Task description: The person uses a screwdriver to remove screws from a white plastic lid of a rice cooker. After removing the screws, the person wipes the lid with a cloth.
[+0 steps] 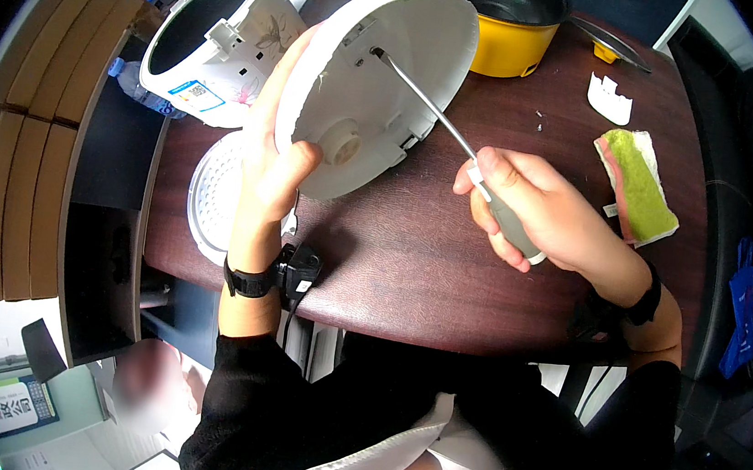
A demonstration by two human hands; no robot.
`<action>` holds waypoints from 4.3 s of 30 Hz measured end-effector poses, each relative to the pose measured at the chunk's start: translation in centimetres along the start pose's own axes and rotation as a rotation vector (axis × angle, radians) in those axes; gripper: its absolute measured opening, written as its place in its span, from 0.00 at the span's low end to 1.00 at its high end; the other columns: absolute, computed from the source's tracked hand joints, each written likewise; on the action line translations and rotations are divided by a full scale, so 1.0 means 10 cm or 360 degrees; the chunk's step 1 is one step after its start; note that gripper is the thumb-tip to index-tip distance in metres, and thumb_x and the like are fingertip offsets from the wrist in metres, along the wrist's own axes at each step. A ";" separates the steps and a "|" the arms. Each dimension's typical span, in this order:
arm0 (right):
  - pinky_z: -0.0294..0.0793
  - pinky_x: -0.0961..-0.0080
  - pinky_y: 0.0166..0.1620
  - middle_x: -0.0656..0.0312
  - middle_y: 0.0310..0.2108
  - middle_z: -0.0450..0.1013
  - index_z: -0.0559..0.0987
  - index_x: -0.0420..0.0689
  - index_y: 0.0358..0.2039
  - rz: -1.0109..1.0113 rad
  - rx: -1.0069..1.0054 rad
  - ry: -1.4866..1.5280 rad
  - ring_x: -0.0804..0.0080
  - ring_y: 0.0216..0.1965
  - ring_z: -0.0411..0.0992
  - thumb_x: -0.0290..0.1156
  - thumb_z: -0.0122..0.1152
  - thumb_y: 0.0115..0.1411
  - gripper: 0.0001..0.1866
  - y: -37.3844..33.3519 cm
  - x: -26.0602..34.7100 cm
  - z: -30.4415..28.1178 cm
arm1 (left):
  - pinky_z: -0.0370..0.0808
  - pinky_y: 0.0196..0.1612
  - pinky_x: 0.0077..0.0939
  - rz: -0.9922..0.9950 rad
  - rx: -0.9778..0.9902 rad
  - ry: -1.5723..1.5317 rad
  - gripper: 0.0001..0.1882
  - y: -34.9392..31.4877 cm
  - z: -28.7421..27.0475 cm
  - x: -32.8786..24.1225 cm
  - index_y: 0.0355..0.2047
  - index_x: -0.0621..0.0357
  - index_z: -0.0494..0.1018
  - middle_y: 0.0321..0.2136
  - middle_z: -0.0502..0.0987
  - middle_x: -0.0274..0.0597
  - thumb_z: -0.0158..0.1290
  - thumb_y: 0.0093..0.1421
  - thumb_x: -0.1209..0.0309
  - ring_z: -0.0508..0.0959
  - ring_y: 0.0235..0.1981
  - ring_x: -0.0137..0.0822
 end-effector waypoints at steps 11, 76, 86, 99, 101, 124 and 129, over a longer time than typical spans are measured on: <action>0.63 0.81 0.15 0.63 0.14 0.65 0.67 0.38 0.33 -0.0345 -0.0256 -0.0723 0.76 0.11 0.66 0.43 0.45 0.64 0.18 0.07 0.01 -0.08 | 0.60 0.57 0.38 0.0072 0.0077 0.0068 0.44 0.00 -0.05 0.02 0.57 0.65 0.60 0.55 0.64 0.54 0.45 0.44 0.47 0.66 0.55 0.45; 0.58 0.88 0.13 0.67 0.16 0.62 0.67 0.37 0.35 -0.0094 -0.0056 -0.0331 0.84 0.10 0.59 0.42 0.36 0.68 0.19 0.06 0.06 -0.06 | 0.61 0.55 0.36 -0.0004 -0.0090 0.0022 0.47 -0.01 -0.04 0.07 0.56 0.65 0.62 0.52 0.67 0.52 0.48 0.46 0.39 0.67 0.53 0.43; 0.65 0.79 0.16 0.59 0.15 0.67 0.68 0.38 0.32 -0.0355 -0.0287 -0.0787 0.74 0.12 0.67 0.42 0.48 0.63 0.17 0.09 0.01 -0.04 | 0.60 0.57 0.37 0.0021 -0.0032 0.0062 0.43 -0.04 -0.07 0.09 0.55 0.66 0.63 0.53 0.66 0.53 0.48 0.45 0.45 0.67 0.54 0.44; 0.62 0.82 0.13 0.67 0.14 0.62 0.69 0.39 0.31 -0.0167 -0.0236 -0.0544 0.82 0.11 0.61 0.44 0.43 0.65 0.19 0.05 0.04 -0.06 | 0.58 0.58 0.35 -0.0066 -0.0113 0.0043 0.41 -0.01 -0.01 -0.03 0.56 0.66 0.62 0.53 0.66 0.53 0.46 0.38 0.59 0.66 0.55 0.44; 0.59 0.86 0.12 0.68 0.15 0.62 0.68 0.38 0.31 -0.0150 -0.0114 -0.0271 0.84 0.10 0.59 0.45 0.40 0.66 0.20 0.08 -0.01 -0.03 | 0.59 0.58 0.35 -0.0092 -0.0136 0.0032 0.42 -0.02 -0.02 0.02 0.56 0.66 0.62 0.54 0.66 0.53 0.47 0.40 0.55 0.66 0.55 0.44; 0.66 0.80 0.17 0.64 0.17 0.67 0.70 0.39 0.33 -0.0277 -0.0290 -0.0868 0.76 0.13 0.66 0.46 0.47 0.63 0.19 0.06 0.11 -0.20 | 0.59 0.57 0.36 -0.0006 -0.0076 0.0070 0.42 -0.02 -0.03 0.02 0.56 0.65 0.62 0.53 0.66 0.52 0.48 0.43 0.49 0.67 0.54 0.43; 0.62 0.86 0.13 0.66 0.16 0.63 0.66 0.39 0.34 -0.0032 0.0140 0.0241 0.81 0.10 0.62 0.48 0.33 0.67 0.23 0.07 -0.08 0.05 | 0.59 0.57 0.35 -0.0058 -0.0086 0.0043 0.42 -0.04 -0.02 0.04 0.56 0.66 0.62 0.53 0.66 0.53 0.48 0.42 0.52 0.67 0.54 0.43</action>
Point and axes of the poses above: each hand's wrist, its own y-axis towards the middle knuckle, its own z-axis out of the palm, x = y × z, the point moved 2 cm from there along y, towards the middle knuckle
